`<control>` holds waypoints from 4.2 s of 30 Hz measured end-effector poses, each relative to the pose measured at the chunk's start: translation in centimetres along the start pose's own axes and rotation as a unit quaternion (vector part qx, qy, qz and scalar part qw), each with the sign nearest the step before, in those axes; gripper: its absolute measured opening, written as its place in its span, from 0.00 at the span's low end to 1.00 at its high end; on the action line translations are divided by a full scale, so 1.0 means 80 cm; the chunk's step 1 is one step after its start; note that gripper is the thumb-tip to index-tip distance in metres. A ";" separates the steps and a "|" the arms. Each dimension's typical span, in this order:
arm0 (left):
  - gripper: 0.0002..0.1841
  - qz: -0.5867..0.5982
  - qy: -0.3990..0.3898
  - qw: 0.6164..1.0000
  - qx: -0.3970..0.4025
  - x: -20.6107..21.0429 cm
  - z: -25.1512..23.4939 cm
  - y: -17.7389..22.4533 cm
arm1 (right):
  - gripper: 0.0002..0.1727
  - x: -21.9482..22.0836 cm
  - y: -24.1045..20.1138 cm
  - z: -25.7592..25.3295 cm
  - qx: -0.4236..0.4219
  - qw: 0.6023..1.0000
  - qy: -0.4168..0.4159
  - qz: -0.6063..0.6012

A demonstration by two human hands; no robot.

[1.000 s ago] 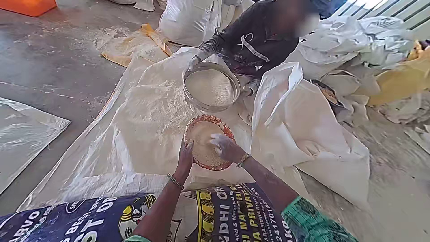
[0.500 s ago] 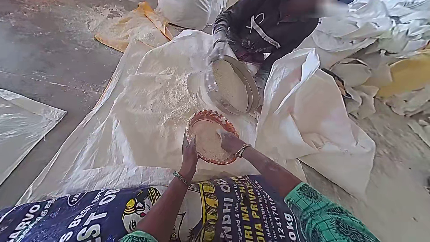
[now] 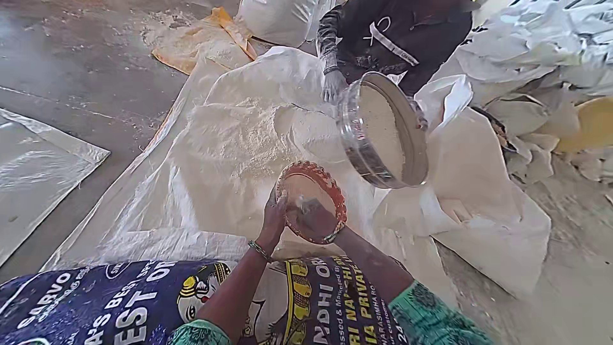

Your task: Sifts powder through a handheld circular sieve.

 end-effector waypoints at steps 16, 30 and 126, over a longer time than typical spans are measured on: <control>0.27 0.008 0.027 0.999 -0.018 -0.017 0.005 0.001 | 0.25 0.022 -0.017 -0.011 -0.060 0.995 -0.059 -0.059; 0.28 0.039 0.019 0.999 -0.004 -0.010 -0.004 -0.004 | 0.27 -0.019 0.009 -0.048 0.035 0.983 0.042 -0.175; 0.27 -0.003 0.030 1.000 -0.003 -0.008 -0.004 -0.015 | 0.28 -0.031 0.062 -0.043 0.079 0.975 0.077 -0.191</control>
Point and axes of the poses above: each hand's wrist, its own z-axis away from the middle knuckle, its own x-axis out of the palm, y = z × x, the point moved 6 cm from there along -z, towards the middle knuckle, and after that the axes turned 13 degrees about -y, right-handed, at the moved point
